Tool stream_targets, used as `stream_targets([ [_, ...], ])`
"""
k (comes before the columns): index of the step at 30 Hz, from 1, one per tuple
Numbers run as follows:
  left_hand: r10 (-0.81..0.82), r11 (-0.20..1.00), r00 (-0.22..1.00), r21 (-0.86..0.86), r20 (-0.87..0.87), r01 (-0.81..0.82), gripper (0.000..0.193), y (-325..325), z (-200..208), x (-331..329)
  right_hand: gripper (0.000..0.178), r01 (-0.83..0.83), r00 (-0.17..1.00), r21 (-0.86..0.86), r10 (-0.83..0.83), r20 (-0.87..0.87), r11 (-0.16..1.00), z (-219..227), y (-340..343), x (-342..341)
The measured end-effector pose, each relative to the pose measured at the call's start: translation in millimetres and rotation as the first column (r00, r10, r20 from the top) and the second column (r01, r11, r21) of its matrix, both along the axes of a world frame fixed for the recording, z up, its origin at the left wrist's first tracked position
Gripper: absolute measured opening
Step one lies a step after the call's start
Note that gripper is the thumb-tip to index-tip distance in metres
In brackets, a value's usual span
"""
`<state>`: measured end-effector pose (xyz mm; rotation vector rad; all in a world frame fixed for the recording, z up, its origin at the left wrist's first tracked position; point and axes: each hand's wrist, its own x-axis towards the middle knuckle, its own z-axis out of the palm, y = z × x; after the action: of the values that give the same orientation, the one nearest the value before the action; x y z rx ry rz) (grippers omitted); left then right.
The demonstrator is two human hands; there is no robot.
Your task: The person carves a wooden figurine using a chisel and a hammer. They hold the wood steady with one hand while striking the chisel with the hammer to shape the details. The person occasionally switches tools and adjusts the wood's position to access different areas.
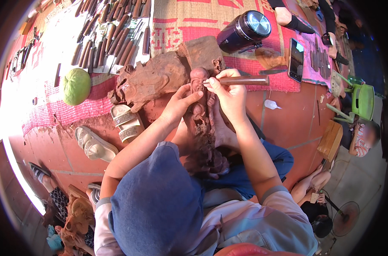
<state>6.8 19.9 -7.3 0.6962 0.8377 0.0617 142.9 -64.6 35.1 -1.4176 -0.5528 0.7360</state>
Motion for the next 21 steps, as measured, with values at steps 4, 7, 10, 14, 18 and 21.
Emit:
stream_targets([
  [4, 0.000, 1.000, 1.000, 0.000, 0.017, 0.000, 0.055, 2.0, 2.4, 2.6, 0.015, -0.088, 0.983, -0.049, 0.094, 0.159, 0.995, -5.2, 1.0, 9.4],
  [7, 0.002, 1.000, 1.000, -0.007, 0.009, -0.002, 0.054, 0.3, 1.1, 0.9, 0.016, -0.093, 0.961, -0.101, 0.116, 0.250, 0.990, -5.1, -0.2, 10.4],
  [10, 0.000, 1.000, 0.999, -0.006, 0.047, 0.001, 0.055, -0.2, -1.5, 0.8, 0.017, -0.021, 0.978, -0.049, 0.031, 0.205, 0.999, -2.8, -1.4, 2.4],
  [14, -0.006, 1.000, 1.000, 0.011, 0.013, 0.006, 0.057, -1.2, 3.8, 4.1, 0.017, 0.104, 0.972, 0.014, -0.104, 0.210, 0.995, -19.4, -8.4, -12.0],
  [18, -0.043, 0.998, 0.999, 0.045, -0.002, 0.043, 0.059, 2.0, 12.9, 5.4, 0.017, 0.117, 0.957, 0.115, -0.143, 0.253, 0.986, -17.3, -7.2, -21.4],
  [21, -0.033, 0.998, 0.999, 0.062, 0.025, 0.031, 0.063, 3.9, 0.2, 8.2, 0.020, 0.199, 0.974, 0.236, -0.218, 0.056, 0.951, 4.8, 1.3, -18.9],
])
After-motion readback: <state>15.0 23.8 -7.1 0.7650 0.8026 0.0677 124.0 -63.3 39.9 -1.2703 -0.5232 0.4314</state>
